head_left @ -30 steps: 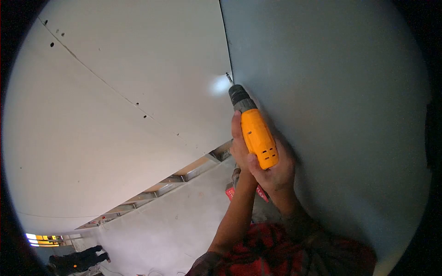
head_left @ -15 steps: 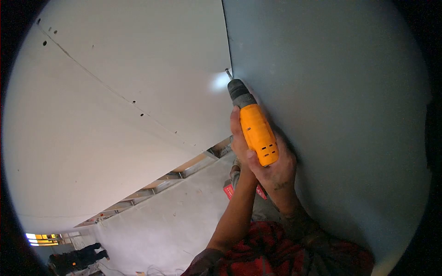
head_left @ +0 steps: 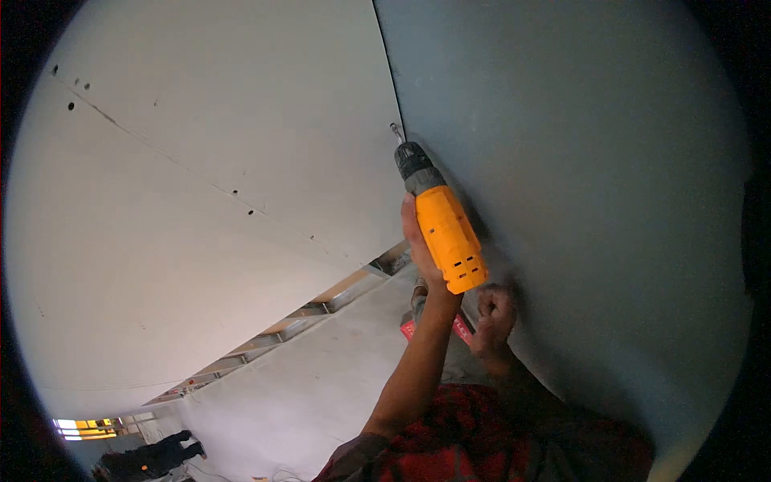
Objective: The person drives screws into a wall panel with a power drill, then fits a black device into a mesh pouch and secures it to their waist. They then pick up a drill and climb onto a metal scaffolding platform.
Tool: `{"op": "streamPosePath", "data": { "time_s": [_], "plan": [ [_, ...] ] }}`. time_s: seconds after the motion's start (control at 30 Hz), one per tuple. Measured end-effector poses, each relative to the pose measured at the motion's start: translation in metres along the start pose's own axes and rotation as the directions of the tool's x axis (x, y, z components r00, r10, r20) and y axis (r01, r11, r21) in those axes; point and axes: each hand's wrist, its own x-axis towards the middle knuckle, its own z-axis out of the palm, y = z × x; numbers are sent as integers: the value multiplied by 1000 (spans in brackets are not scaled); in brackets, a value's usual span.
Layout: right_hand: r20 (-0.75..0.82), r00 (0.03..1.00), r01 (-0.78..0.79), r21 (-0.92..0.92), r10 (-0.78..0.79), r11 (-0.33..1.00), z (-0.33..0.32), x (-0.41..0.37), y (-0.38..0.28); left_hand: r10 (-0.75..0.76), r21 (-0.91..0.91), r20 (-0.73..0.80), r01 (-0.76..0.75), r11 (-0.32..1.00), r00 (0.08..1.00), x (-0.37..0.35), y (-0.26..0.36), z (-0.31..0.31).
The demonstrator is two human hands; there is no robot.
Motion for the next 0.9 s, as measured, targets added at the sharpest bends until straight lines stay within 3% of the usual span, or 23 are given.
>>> {"op": "streamPosePath", "data": {
  "time_s": [0.07, 0.1, 0.13, 0.17, 0.2, 0.23, 0.27, 0.3, 0.33, 0.4, 0.47, 0.5, 0.57, 0.63, 0.73, 0.87, 0.9],
  "plan": [
    [-71, 996, 56, -5, -56, 998, -6, -16, 24, 237, 477, 71, -241, 845, 969, 4, 4, 1],
    [-26, 972, -233, 51, 234, 971, -9, -26, 35, 238, 478, 70, -242, 844, 969, 6, 3, 0],
    [33, 865, -502, 92, 501, 860, -14, -41, 50, 62, 198, 4, -62, 978, 998, 8, 1, -4],
    [2, 861, -508, -4, 508, 861, -12, -74, 100, -126, -106, -8, 125, 986, 992, 10, -2, -8],
    [-28, 857, -515, -100, 515, 851, -10, -106, 151, -306, -397, 36, 295, 869, 951, 11, -4, -12],
    [-58, 852, -521, -193, 521, 831, -8, -137, 199, -453, -639, 135, 427, 640, 881, 11, -7, -16],
    [-57, 850, -524, -193, 523, 830, -12, -139, 191, -549, -798, 273, 505, 329, 790, 12, -9, -18],
    [130, 640, -768, 117, 757, 630, -19, -139, 174, -587, -812, 248, 496, 308, 771, 11, -8, -16],
    [388, 395, -902, 338, 833, 270, -25, -138, 162, -607, -791, 158, 467, 395, 779, 11, -5, -12],
    [388, 398, -902, 330, 831, 278, -24, -130, 151, -582, -656, -59, 408, 635, 811, 14, 1, -2],
    [386, 398, -905, 316, 832, 286, -22, -117, 136, -532, -523, -198, 370, 768, 824, 17, 6, 8],
    [424, 370, -906, 361, 826, 221, -19, -104, 124, -507, -471, -243, 356, 807, 827, 18, 8, 12],
    [465, 343, -904, 399, 816, 152, -16, -92, 120, -478, -395, -304, 348, 851, 824, 21, 11, 17],
    [555, 436, -868, 466, 708, 170, -20, -88, 124, -459, -342, -341, 346, 874, 820, 22, 14, 21],
    [503, 364, -886, 446, 784, 125, -18, -74, 104, -439, -290, -381, 345, 892, 814, 24, 16, 24],
    [576, 398, -853, 518, 714, 58, -20, -81, 121, -430, -254, -420, 351, 901, 799, 27, 20, 29],
    [589, 375, -811, 583, 716, -55, -19, -80, 120, -433, -252, -425, 356, 900, 795, 27, 22, 31]
  ]
}}
